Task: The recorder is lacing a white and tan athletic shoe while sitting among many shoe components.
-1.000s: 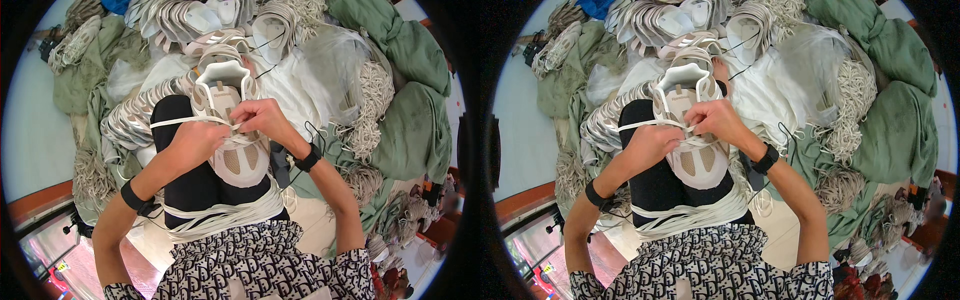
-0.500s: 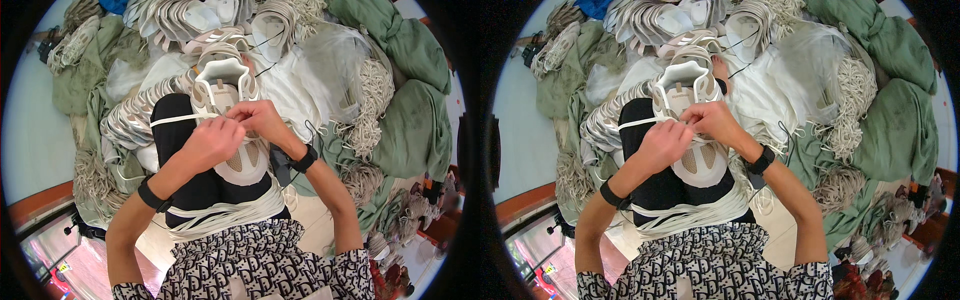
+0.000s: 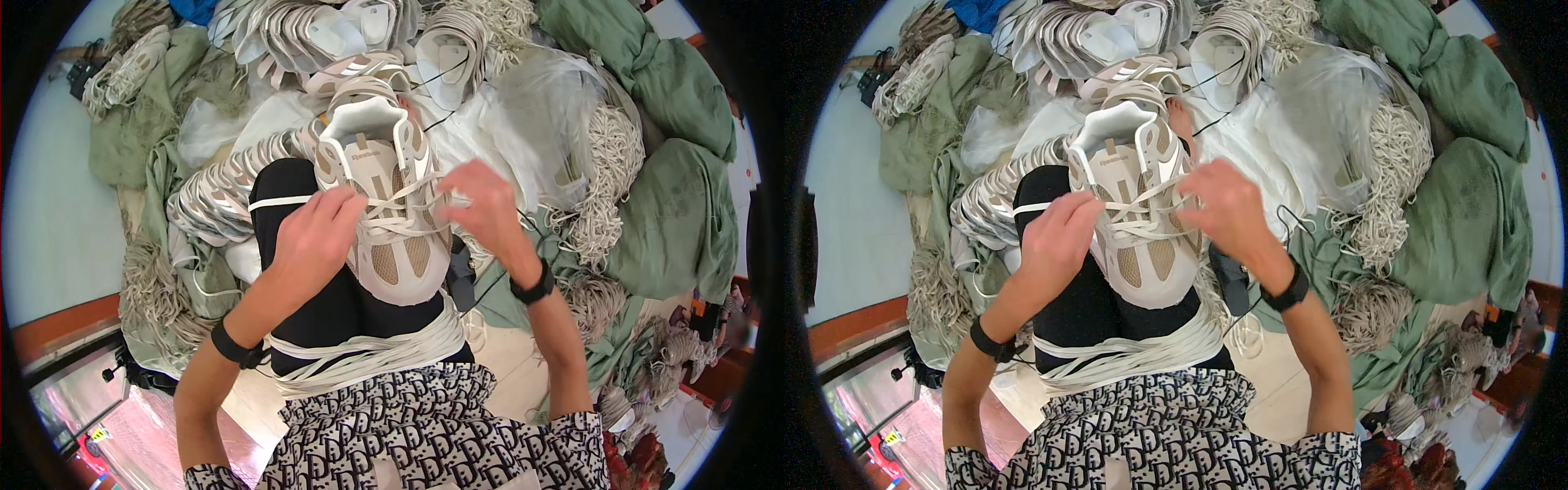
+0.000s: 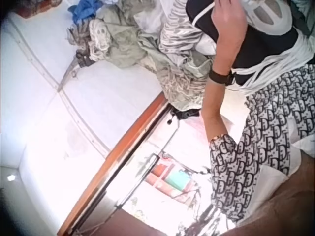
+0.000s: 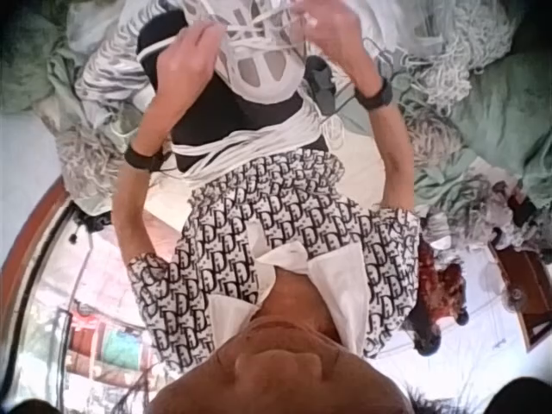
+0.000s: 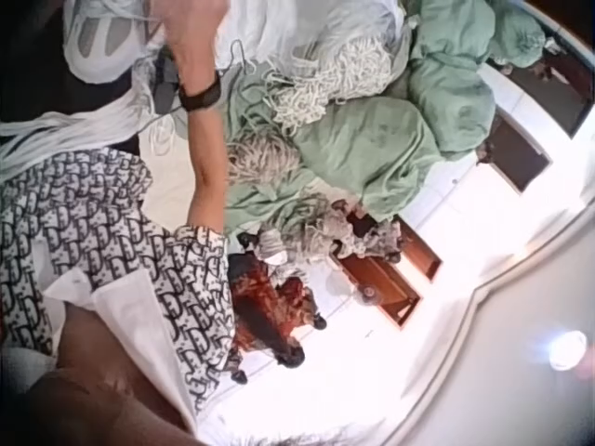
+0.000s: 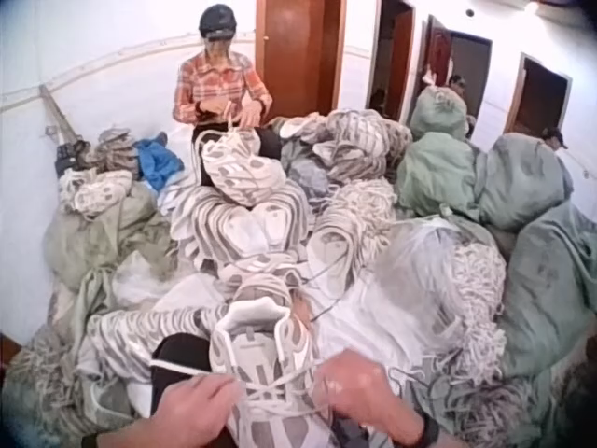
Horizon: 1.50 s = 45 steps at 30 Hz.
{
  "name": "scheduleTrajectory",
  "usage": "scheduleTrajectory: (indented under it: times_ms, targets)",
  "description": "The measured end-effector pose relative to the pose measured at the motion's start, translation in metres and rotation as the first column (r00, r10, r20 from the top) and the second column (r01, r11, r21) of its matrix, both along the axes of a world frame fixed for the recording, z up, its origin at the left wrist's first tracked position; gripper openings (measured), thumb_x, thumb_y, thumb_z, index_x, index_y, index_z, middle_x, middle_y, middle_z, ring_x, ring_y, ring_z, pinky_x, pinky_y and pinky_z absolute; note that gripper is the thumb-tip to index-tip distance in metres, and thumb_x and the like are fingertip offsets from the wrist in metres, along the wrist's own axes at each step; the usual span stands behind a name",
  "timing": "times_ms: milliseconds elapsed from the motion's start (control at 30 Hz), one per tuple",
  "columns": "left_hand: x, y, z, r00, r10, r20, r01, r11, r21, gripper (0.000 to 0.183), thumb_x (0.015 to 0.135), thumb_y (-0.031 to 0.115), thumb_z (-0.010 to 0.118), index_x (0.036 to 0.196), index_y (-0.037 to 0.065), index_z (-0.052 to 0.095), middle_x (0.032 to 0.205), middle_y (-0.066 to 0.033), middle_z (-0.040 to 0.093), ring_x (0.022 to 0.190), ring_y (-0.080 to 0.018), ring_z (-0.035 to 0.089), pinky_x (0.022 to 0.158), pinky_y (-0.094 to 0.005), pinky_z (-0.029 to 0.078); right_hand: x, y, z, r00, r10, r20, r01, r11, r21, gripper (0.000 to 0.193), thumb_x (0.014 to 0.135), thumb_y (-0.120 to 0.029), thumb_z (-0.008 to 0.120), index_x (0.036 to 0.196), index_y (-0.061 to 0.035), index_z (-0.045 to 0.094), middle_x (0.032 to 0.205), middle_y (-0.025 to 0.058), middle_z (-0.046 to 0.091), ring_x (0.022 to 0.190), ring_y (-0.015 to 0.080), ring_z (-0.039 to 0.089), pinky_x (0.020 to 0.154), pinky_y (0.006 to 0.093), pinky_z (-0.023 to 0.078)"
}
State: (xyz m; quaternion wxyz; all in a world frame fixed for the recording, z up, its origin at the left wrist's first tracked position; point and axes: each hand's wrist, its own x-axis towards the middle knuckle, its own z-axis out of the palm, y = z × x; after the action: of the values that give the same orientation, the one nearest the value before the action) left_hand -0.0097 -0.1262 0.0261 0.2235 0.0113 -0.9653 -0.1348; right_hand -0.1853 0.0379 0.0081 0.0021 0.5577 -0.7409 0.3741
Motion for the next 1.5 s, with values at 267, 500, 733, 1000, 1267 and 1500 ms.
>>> scheduleTrajectory:
  times_ms: [267, 500, 733, 1000, 1267, 1500]
  targets:
    - [-0.033, -0.004, -0.001, 0.887, -0.046, 0.459, 0.039, 0.999, 0.025, 0.012, 0.072, 0.009, 0.061, 0.081, 0.004, 0.055, 0.087, -0.0108, 0.057, 0.066, -0.0284, 0.058, 0.058, -0.0358, 0.048, 0.023, 0.000, -0.009, 0.944, 0.168, 0.283, -0.224, 0.958, 0.178, 0.011, 0.058, -0.008, 0.068, 0.062, -0.0033, 0.059, 0.065, 0.0053, 0.056, 0.066, 0.0210, 0.053, 0.059, 0.0303, 0.043]
    - [-0.036, -0.012, 0.006, 0.950, -0.072, 0.304, -0.057, 0.916, 0.397, 0.008, 0.074, 0.007, 0.058, 0.081, 0.004, 0.056, 0.072, -0.0137, 0.057, 0.066, -0.0302, 0.058, 0.058, -0.0354, 0.046, -0.005, -0.010, 0.013, 0.077, -0.091, 0.993, -0.234, 0.966, 0.107, 0.006, 0.069, 0.001, 0.064, 0.071, -0.0018, 0.060, 0.072, 0.0021, 0.062, 0.057, 0.0061, 0.051, 0.050, 0.0199, 0.039]
    - [-0.032, -0.012, 0.009, 0.960, -0.065, 0.271, -0.074, 0.877, 0.475, 0.010, 0.075, 0.004, 0.057, 0.085, 0.003, 0.055, 0.075, -0.0136, 0.058, 0.067, -0.0292, 0.059, 0.060, -0.0343, 0.046, -0.004, -0.005, 0.031, 0.921, 0.328, -0.211, -0.248, 0.910, 0.332, 0.012, 0.068, -0.007, 0.066, 0.080, -0.0038, 0.063, 0.063, 0.0015, 0.059, 0.055, 0.0069, 0.052, 0.047, 0.0254, 0.040]
    - [-0.013, -0.024, 0.018, 0.946, -0.002, 0.325, -0.075, 0.971, 0.225, 0.009, 0.076, 0.006, 0.059, 0.084, 0.002, 0.056, 0.077, -0.0131, 0.056, 0.070, -0.0316, 0.057, 0.062, -0.0356, 0.046, -0.012, -0.019, 0.024, 0.422, 0.103, 0.901, -0.550, 0.819, 0.164, 0.011, 0.061, -0.010, 0.067, 0.064, -0.0002, 0.064, 0.062, 0.0026, 0.056, 0.061, 0.0102, 0.051, 0.059, 0.0232, 0.038]
    - [0.093, -0.146, 0.013, 0.852, 0.345, 0.393, -0.471, 0.834, 0.288, 0.005, 0.078, 0.003, 0.054, 0.079, -0.002, 0.054, 0.066, -0.0083, 0.054, 0.057, -0.0166, 0.053, 0.054, -0.0264, 0.043, -0.013, -0.025, 0.001, 0.339, 0.060, 0.939, -0.585, 0.795, 0.160, 0.010, 0.062, -0.009, 0.064, 0.064, 0.0008, 0.065, 0.060, 0.0022, 0.058, 0.063, 0.0098, 0.052, 0.064, 0.0223, 0.038]
    - [0.110, -0.149, -0.007, 0.834, 0.365, 0.414, -0.486, 0.840, 0.239, 0.007, 0.076, 0.006, 0.054, 0.078, -0.001, 0.056, 0.072, -0.0161, 0.056, 0.068, -0.0329, 0.056, 0.061, -0.0350, 0.044, 0.002, -0.036, 0.012, 0.397, -0.029, 0.917, -0.594, 0.754, 0.281, 0.012, 0.064, -0.010, 0.064, 0.060, 0.0012, 0.060, 0.050, 0.0014, 0.052, 0.046, 0.0075, 0.045, 0.045, 0.0215, 0.033]
